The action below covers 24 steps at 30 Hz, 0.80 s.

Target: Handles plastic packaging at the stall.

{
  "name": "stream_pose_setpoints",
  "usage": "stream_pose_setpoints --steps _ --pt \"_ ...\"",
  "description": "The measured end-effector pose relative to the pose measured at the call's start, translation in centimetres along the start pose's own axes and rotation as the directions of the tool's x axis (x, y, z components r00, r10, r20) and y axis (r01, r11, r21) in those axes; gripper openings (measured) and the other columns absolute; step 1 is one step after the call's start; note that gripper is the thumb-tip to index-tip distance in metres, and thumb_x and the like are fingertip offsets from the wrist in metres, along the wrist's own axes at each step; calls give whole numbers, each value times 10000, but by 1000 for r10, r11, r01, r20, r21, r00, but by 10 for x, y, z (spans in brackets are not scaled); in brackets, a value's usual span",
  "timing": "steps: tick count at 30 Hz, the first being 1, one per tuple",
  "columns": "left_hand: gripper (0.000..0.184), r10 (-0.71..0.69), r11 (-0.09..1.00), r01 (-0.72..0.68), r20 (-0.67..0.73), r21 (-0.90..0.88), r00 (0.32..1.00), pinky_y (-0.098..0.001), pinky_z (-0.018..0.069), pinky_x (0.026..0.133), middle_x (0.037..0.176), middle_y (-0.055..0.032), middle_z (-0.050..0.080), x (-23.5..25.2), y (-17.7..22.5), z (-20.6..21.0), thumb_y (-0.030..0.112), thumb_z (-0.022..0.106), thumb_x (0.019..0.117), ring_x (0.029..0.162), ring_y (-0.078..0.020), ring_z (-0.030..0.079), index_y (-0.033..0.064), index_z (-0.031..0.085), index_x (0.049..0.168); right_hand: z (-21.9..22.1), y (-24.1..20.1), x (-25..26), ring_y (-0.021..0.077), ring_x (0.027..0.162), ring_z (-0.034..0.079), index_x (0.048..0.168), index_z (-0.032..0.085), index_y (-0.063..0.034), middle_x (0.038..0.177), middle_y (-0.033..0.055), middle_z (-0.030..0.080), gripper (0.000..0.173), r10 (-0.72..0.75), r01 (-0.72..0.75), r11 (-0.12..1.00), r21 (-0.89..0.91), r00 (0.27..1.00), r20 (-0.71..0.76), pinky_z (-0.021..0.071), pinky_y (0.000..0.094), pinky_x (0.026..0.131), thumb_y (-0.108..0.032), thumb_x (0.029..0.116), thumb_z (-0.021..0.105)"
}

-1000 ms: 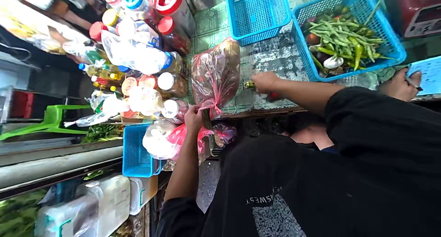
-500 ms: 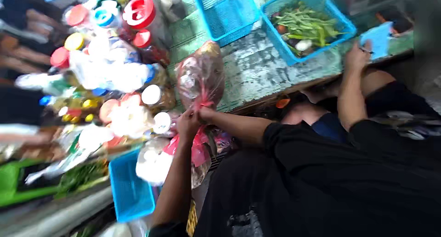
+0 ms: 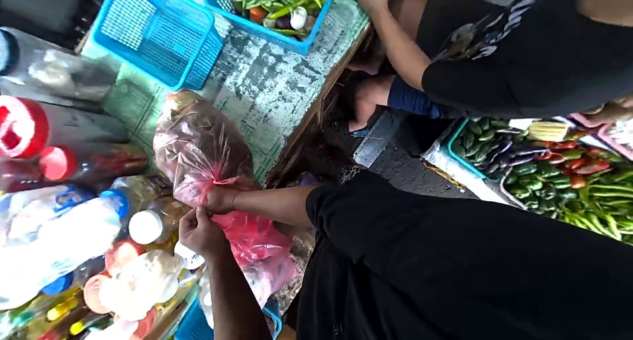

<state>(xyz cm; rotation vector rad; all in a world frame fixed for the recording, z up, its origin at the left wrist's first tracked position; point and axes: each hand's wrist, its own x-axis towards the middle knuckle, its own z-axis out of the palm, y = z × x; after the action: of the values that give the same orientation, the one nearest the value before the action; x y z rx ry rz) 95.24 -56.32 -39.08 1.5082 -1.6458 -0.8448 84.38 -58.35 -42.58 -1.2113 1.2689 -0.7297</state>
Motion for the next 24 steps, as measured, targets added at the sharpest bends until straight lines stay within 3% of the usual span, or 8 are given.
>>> stream_pose_setpoints --steps 3,8,10,14,17,20,22,24 --pt "162 -123 979 87 192 185 974 -246 546 770 885 -73 687 -6 -13 4 83 640 981 786 -51 638 -64 679 1038 -8 26 -39 375 1209 613 1178 672 72 1217 250 672 306 -69 71 985 -157 997 22 441 567 1076 -177 1021 590" --pt "379 -339 912 116 561 394 756 -431 558 958 1165 -196 699 -49 -59 34 128 618 994 1043 -228 692 -52 593 1327 -26 77 -73 349 1308 559 1265 631 48 1384 218 595 312 25 -34 995 -90 995 -97 437 548 1113 -130 1014 578" --pt "404 -417 856 81 589 511 692 -460 535 1014 1203 -192 695 -67 -66 51 156 639 991 1108 -251 684 -27 587 1346 -34 90 -84 328 1340 545 1308 633 29 1433 192 578 332 -16 7 996 -88 994 -107 428 531 1134 -110 1017 558" --pt "368 -419 639 -237 589 732 691 -570 526 991 1223 -123 717 -115 -9 80 287 579 1010 1139 -298 688 99 667 1313 -62 118 -147 323 1160 659 1275 674 -28 1215 186 696 292 17 -17 1000 -3 999 -36 495 552 1043 -148 1030 569" --pt "299 -283 730 -362 738 580 612 -493 583 921 1133 -110 739 -168 30 122 253 578 1014 1030 -247 723 76 722 1207 -90 198 -223 336 1105 681 1272 677 -45 1177 198 705 311 273 -269 958 102 961 -37 511 576 1013 -224 1025 615" --pt "308 -450 847 -125 822 517 349 -456 558 982 1146 -107 737 -208 8 205 255 569 1022 1067 -217 709 74 711 1227 -109 311 -318 423 1146 651 1335 635 -49 1227 240 678 402 657 -653 754 66 751 -70 482 667 997 -294 1020 596" --pt "297 -562 821 283 788 496 252 -418 566 931 1114 -154 718 -229 -50 273 204 597 1028 998 -215 697 -2 679 1226 -115 368 -371 435 1201 620 1424 554 -36 1303 253 639 543 783 -773 622 125 614 -103 464 668 1021 -321 976 669" --pt "263 -618 650 647 773 398 145 -334 540 719 963 -121 671 -255 -98 324 177 571 1042 774 -158 612 -23 641 1200 -110 389 -395 417 1343 514 1554 383 -60 1490 244 493 862 747 -726 663 184 658 -94 421 633 1106 -268 848 832"
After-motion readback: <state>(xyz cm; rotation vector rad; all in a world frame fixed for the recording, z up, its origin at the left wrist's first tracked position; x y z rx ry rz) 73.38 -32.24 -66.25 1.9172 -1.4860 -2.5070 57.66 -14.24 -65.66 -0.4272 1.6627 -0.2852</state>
